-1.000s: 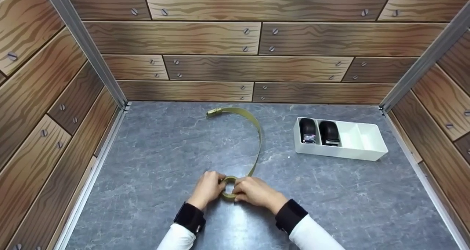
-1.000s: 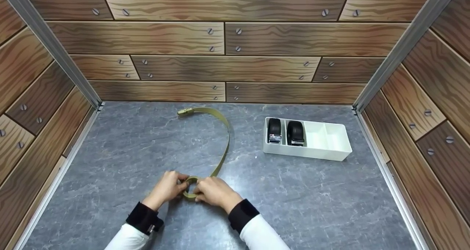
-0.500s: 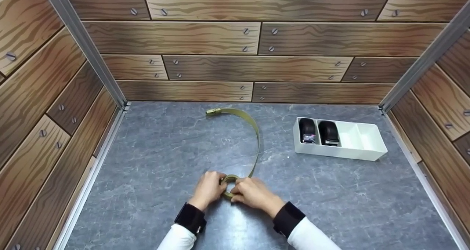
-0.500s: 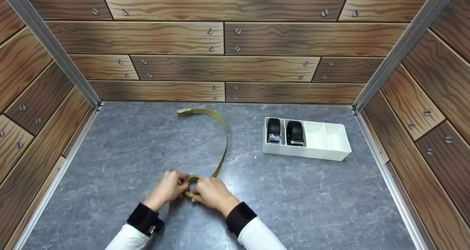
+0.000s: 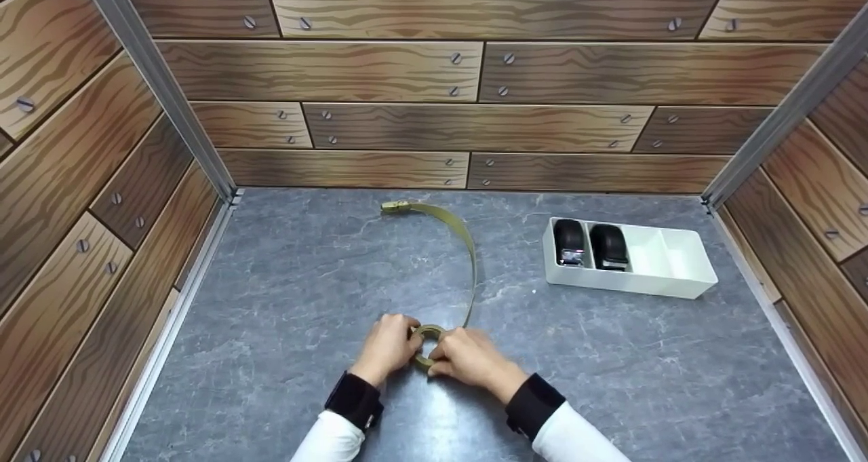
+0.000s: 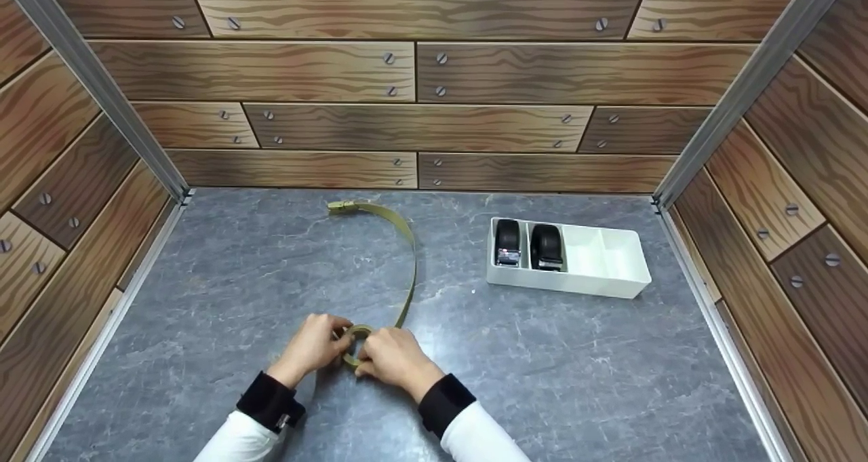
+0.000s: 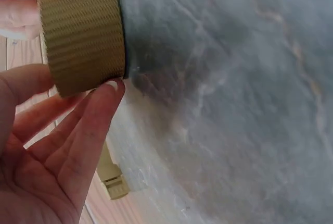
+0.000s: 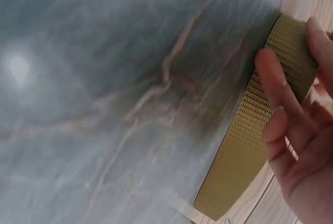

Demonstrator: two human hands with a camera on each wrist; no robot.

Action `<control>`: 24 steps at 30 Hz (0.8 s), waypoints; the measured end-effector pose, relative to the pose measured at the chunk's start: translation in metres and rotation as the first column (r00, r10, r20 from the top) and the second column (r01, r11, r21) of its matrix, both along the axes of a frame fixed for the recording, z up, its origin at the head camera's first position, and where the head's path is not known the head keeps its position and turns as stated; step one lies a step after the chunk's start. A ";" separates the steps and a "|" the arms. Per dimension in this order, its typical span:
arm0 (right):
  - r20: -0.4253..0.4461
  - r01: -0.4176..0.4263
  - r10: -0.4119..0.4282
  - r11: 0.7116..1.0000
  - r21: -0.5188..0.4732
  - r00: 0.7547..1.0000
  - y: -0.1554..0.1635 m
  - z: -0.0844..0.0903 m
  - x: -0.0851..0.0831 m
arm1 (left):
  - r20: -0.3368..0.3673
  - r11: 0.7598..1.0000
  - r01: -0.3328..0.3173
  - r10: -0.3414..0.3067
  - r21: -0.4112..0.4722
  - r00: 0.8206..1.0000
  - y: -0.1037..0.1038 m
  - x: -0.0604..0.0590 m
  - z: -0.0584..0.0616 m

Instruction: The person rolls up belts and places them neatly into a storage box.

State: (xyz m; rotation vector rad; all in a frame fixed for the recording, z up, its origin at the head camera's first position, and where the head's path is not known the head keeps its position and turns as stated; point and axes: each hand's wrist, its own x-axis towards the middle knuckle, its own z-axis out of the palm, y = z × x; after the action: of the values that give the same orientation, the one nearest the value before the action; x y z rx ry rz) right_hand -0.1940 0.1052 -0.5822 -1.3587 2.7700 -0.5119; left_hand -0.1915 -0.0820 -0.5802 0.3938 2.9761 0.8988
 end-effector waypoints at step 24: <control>0.146 0.002 -0.002 1.000 0.005 0.989 0.004 0.005 -0.002 | -0.035 0.994 0.077 -0.080 -0.081 0.996 0.002 -0.005 0.002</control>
State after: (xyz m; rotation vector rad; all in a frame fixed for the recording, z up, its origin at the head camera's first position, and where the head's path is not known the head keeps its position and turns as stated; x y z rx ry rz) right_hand -0.1960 0.1090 -0.5776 -1.2624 2.6540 -0.5800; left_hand -0.1964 -0.0805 -0.5780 0.5277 2.9955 0.7715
